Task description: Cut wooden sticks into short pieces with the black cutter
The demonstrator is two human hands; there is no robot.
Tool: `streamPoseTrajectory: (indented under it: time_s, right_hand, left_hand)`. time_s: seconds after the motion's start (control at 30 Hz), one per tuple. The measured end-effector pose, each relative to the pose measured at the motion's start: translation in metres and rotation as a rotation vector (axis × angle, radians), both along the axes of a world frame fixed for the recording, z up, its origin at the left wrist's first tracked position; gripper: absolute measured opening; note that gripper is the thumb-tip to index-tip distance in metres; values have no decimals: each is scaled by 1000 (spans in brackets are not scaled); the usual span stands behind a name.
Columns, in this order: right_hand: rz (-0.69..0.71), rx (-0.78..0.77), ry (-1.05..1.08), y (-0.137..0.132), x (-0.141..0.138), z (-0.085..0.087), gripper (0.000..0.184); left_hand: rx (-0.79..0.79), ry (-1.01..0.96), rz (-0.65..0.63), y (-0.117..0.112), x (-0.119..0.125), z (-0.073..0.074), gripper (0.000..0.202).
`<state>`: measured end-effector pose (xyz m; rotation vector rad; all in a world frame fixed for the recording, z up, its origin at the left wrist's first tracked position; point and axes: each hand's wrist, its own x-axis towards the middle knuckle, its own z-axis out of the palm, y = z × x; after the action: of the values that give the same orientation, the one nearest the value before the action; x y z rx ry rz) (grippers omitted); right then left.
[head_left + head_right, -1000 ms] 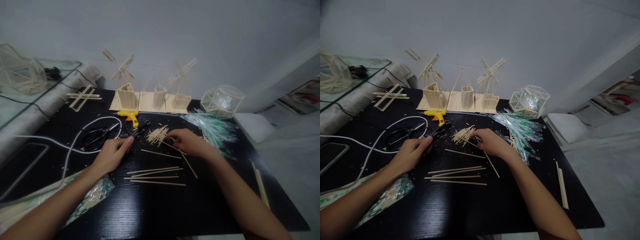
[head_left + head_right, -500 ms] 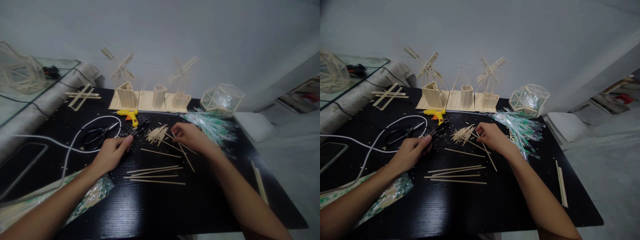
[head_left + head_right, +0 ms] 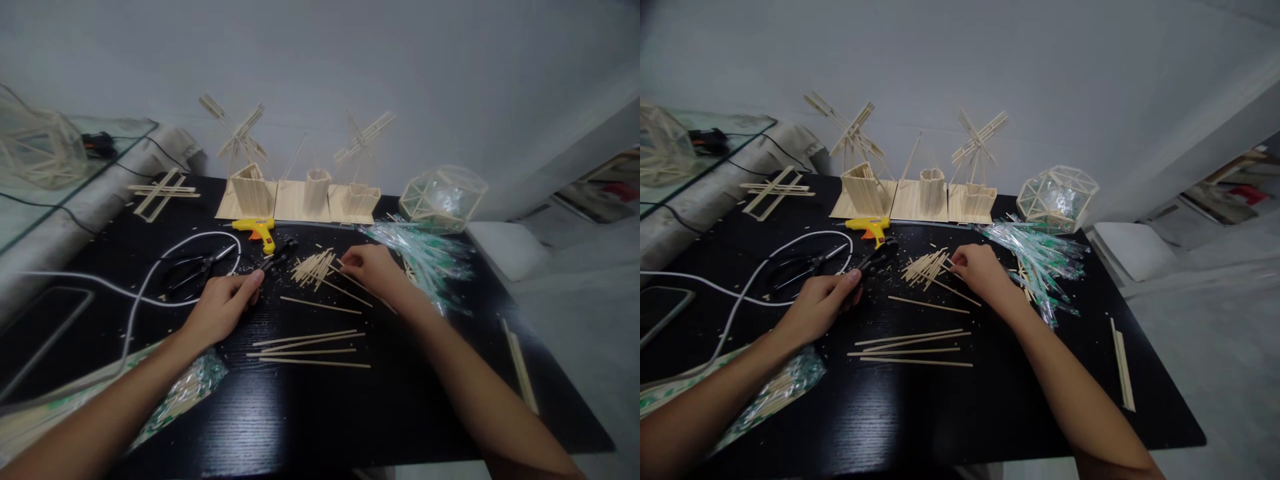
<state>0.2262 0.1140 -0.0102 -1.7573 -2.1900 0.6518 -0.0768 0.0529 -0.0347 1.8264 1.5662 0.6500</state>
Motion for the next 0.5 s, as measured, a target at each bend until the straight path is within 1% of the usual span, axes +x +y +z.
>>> streamPoseTrajectory:
  time_s: [0.13,0.27,0.37,0.5]
  right_hand:
    - [43,-17,-99,-1,-5,-10,6]
    - [59,-10,-149,-2,-7,-17,16]
    - [64,2,-192,-4,-8,-14,18]
    - [96,19,-192,-12,-12,-3,15]
  left_hand:
    - [5,3,-6,0,0,0,66]
    - [10,16,-13,0,0,0,65]
    - [10,15,-14,0,0,0,64]
    - [11,10,-13,0,1,2,64]
